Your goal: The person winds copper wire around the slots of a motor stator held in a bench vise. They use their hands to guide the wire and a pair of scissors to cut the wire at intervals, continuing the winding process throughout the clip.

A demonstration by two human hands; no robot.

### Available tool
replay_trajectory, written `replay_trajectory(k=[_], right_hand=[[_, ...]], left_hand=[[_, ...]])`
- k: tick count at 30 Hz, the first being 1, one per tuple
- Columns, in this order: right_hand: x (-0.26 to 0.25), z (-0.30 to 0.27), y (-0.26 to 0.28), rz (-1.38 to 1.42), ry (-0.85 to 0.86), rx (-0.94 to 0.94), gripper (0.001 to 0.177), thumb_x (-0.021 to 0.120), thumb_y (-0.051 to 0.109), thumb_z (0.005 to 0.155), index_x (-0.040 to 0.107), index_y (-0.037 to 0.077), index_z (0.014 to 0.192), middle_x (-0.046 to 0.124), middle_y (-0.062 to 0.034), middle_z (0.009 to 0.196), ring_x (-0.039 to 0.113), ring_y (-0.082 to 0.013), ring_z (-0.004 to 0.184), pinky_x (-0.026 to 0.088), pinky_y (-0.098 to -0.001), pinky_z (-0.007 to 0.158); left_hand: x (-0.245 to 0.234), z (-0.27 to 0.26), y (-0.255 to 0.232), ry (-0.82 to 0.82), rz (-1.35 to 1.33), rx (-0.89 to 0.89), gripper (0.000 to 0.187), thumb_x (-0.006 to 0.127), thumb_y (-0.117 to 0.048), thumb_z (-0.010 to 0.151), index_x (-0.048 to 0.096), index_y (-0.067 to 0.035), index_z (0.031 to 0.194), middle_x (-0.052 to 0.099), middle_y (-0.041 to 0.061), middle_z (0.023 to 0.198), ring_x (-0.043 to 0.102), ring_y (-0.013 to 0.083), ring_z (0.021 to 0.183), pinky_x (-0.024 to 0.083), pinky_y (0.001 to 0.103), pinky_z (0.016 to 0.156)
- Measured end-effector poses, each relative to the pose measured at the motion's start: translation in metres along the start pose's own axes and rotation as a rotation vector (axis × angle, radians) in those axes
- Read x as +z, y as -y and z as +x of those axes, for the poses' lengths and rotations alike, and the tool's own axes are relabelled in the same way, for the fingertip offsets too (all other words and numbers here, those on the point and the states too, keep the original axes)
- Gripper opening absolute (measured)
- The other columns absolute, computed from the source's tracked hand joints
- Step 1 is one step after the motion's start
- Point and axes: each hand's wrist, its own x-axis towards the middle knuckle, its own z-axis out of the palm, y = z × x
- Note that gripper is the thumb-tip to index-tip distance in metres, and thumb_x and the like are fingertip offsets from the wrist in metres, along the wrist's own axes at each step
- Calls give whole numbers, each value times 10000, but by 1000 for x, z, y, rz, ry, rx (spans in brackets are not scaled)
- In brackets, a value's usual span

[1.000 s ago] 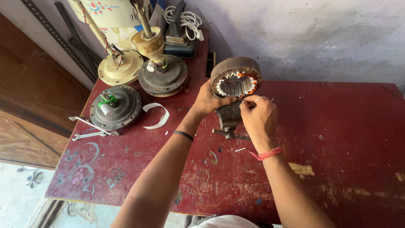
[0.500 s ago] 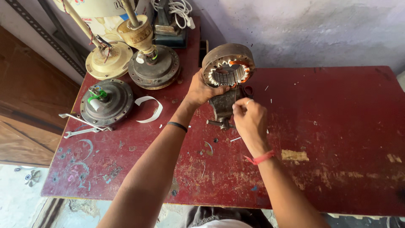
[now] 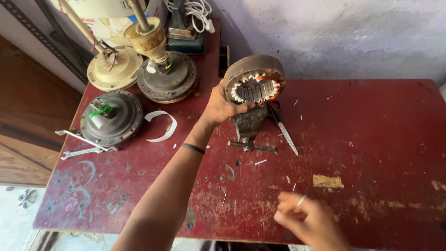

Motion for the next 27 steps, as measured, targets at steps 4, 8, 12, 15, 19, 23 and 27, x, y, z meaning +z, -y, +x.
replay_trajectory(k=[4, 8, 12, 15, 19, 23, 27], right_hand=[[-48, 70, 16, -232, -444, 428, 458, 723, 350, 847, 709, 138, 1254, 811, -60, 1020, 782, -211, 924, 651, -411, 849], [-62, 160, 20, -482, -511, 202, 638, 848, 310, 782, 637, -13, 1290, 722, -198, 1126, 696, -348, 1001, 543, -483, 867], [-49, 227, 13, -421, -338, 514, 519, 853, 238, 782, 690, 15, 1221, 750, -192, 1103, 728, -346, 1035, 549, -452, 903], [-53, 246, 1, -395, -273, 627, 437, 861, 178, 763, 741, 14, 1151, 765, -204, 1086, 734, -354, 1050, 557, -448, 916], [-58, 262, -24, -335, -263, 559, 387, 822, 119, 777, 757, 45, 1152, 745, -219, 1100, 717, -359, 1033, 536, -456, 907], [-64, 276, -48, -95, -280, 373, 366, 722, 6, 764, 730, -9, 1129, 779, -165, 1028, 745, -275, 965, 543, -434, 862], [-74, 281, -44, 211, -456, 306, 269, 591, -69, 834, 709, -13, 1069, 714, -140, 887, 618, -221, 731, 460, -403, 623]], left_hand=[[0, 3, -2, 34, -90, 4, 782, 938, -83, 663, 560, 14, 1341, 714, 75, 1221, 667, 163, 1144, 538, 331, 1068], [-3, 7, 2, 52, -132, 31, 856, 937, -81, 656, 531, 21, 1402, 707, 76, 1241, 656, 166, 1159, 536, 334, 1074], [-1, 5, 10, 15, -136, 49, 862, 939, -74, 658, 534, 30, 1412, 690, 75, 1245, 642, 166, 1154, 537, 326, 1058], [0, 4, 16, -6, -67, 125, 835, 954, -57, 678, 567, 45, 1411, 631, 106, 1324, 619, 194, 1216, 502, 349, 1099], [-4, 2, 23, 37, -77, 63, 833, 959, -100, 670, 570, 28, 1395, 682, 106, 1273, 644, 183, 1179, 536, 347, 1087], [-7, 7, 20, 83, -75, 153, 845, 957, -98, 706, 545, 15, 1436, 656, 97, 1341, 627, 186, 1268, 512, 349, 1152], [-8, 11, 20, 148, -187, 173, 832, 914, -79, 752, 513, 1, 1477, 663, 85, 1312, 619, 165, 1238, 504, 350, 1174]])
